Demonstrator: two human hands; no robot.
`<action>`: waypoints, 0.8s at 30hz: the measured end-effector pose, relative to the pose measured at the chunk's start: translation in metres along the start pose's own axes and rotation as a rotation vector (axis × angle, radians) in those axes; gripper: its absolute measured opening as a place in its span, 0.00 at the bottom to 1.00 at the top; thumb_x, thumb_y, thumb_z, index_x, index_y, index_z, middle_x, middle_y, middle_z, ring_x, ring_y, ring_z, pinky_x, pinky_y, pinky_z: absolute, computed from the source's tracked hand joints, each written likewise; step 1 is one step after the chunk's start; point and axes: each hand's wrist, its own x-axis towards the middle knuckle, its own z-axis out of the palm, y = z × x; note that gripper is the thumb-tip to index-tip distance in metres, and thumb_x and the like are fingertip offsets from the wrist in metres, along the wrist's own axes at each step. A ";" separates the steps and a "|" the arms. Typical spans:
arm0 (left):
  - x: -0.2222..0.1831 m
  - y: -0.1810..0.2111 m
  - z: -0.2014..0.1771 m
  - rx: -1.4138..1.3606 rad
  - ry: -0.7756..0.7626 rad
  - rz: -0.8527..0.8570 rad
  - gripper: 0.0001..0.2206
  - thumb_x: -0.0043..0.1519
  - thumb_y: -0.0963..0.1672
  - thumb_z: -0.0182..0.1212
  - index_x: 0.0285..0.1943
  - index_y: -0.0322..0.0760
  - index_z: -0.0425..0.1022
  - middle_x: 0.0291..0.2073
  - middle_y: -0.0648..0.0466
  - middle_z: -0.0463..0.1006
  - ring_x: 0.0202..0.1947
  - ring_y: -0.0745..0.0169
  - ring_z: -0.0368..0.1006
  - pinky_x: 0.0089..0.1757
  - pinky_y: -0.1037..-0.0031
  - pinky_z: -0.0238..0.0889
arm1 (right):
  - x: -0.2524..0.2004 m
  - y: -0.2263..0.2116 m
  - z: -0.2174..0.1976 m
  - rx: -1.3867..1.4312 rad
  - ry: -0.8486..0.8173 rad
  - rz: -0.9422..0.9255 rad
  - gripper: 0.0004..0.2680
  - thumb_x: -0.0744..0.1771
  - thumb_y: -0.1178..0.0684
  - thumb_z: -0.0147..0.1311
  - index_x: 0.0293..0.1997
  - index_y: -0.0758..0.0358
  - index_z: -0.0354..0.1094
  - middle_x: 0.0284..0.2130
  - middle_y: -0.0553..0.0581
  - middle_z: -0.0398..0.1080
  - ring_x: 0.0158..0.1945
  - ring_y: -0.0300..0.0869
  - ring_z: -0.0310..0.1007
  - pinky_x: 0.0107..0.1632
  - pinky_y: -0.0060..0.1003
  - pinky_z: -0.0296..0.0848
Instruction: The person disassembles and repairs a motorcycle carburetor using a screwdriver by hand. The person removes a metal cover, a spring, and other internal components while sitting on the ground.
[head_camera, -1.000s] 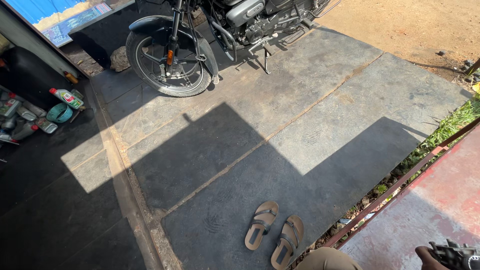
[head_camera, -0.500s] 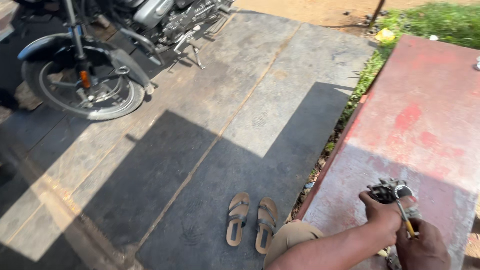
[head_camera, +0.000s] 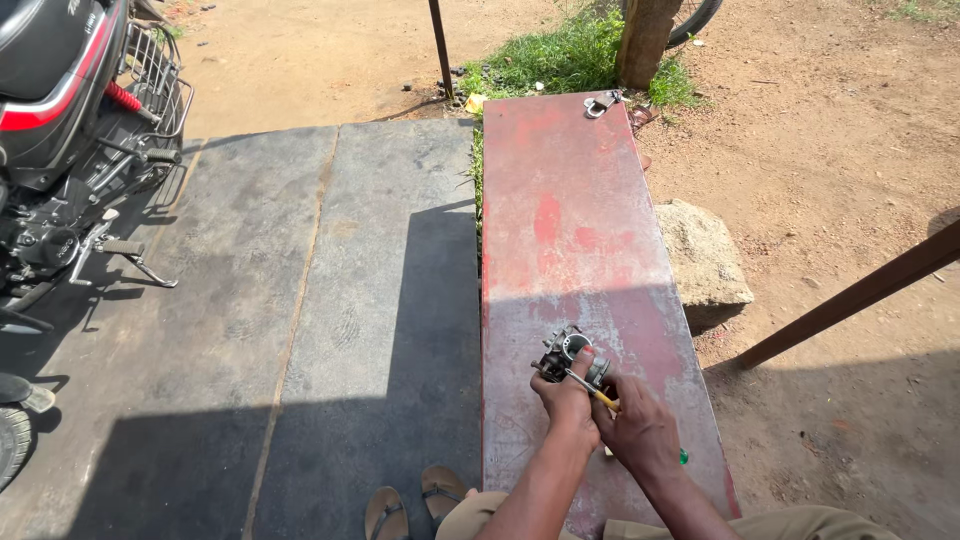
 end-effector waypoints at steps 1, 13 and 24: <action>0.001 -0.001 0.000 0.005 -0.002 -0.005 0.34 0.52 0.41 0.75 0.62 0.39 0.53 0.48 0.48 0.71 0.41 0.56 0.75 0.36 0.64 0.74 | -0.001 0.001 0.000 0.021 0.016 -0.002 0.10 0.62 0.49 0.62 0.42 0.57 0.71 0.35 0.56 0.75 0.36 0.54 0.78 0.37 0.48 0.75; 0.011 -0.007 -0.003 -0.061 -0.022 -0.016 0.34 0.53 0.40 0.75 0.61 0.43 0.50 0.49 0.47 0.71 0.40 0.55 0.76 0.35 0.63 0.76 | 0.001 0.007 0.008 0.036 0.015 0.004 0.11 0.62 0.48 0.61 0.45 0.54 0.72 0.37 0.56 0.76 0.35 0.54 0.78 0.35 0.49 0.76; 0.007 -0.009 -0.001 -0.045 0.001 -0.072 0.33 0.53 0.41 0.75 0.58 0.43 0.51 0.49 0.48 0.71 0.41 0.56 0.75 0.37 0.64 0.75 | -0.001 0.004 0.001 0.072 -0.007 0.032 0.09 0.64 0.50 0.59 0.46 0.55 0.72 0.36 0.56 0.76 0.33 0.55 0.78 0.36 0.49 0.75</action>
